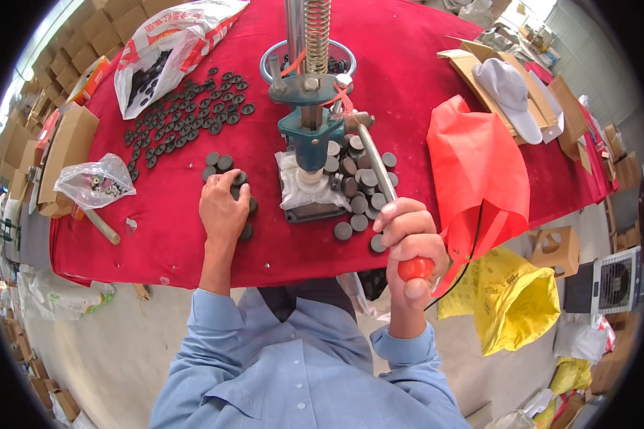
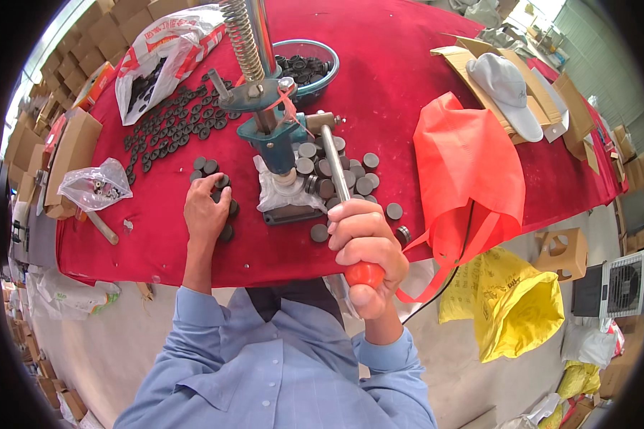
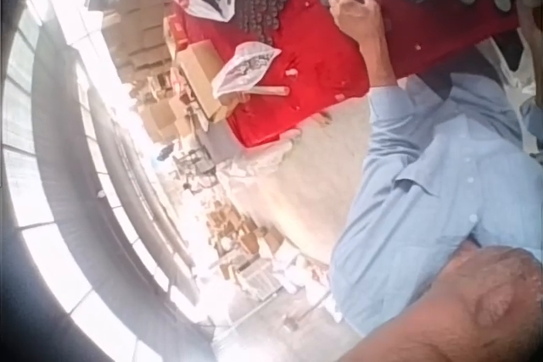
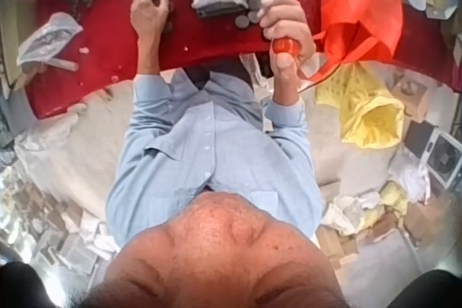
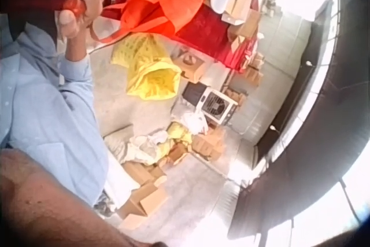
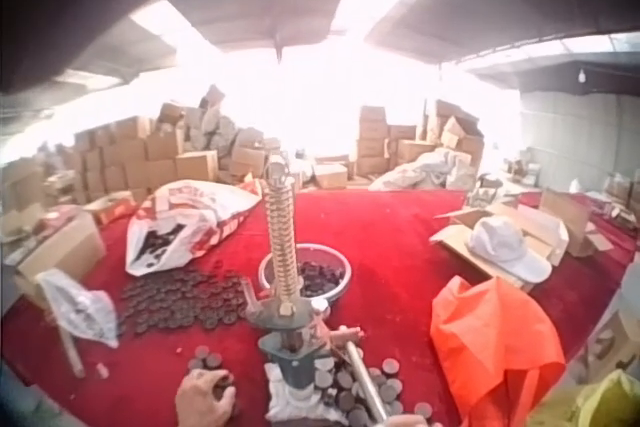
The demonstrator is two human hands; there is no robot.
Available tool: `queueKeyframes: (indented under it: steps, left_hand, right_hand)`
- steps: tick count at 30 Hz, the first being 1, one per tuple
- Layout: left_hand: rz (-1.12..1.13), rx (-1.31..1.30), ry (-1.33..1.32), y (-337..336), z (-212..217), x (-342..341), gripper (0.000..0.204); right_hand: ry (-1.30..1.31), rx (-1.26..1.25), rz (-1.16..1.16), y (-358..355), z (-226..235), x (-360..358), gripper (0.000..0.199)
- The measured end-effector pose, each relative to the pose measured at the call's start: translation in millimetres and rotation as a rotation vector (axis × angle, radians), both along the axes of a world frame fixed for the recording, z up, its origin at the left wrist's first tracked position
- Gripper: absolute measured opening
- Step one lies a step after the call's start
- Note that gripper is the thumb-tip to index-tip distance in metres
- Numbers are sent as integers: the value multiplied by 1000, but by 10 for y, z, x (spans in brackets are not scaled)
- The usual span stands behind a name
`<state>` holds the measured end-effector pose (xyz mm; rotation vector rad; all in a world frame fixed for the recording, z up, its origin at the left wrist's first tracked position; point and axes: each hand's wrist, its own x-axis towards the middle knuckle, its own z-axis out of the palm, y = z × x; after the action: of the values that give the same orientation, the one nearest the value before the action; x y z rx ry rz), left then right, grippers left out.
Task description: The person places round black discs one by one into a manual press machine, pulls the lever to press them, and sets the finished discs aside on the table.
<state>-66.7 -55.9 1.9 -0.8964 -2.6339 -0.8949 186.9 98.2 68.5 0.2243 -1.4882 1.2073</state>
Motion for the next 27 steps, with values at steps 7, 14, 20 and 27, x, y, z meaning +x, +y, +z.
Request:
queueKeyframes:
  steps: [7, 14, 20, 27]
  left_hand:
    - [-95, 113, -124, 70, -41, -137, 28]
    - [-338, 418, -243, 363, 176, 412, 51]
    - [-393, 464, -208, 679, 2, 543, 56]
    - [-403, 491, -255, 729, 63, 613, 57]
  right_hand:
    - [-101, 32, 16, 159, 554, -19, 50]
    - [-237, -49, 91, 493, 1277, -352, 41]
    - [-268, -158, 65, 523, 1462, -552, 39]
    - [-234, -117, 71, 517, 1313, -475, 41]
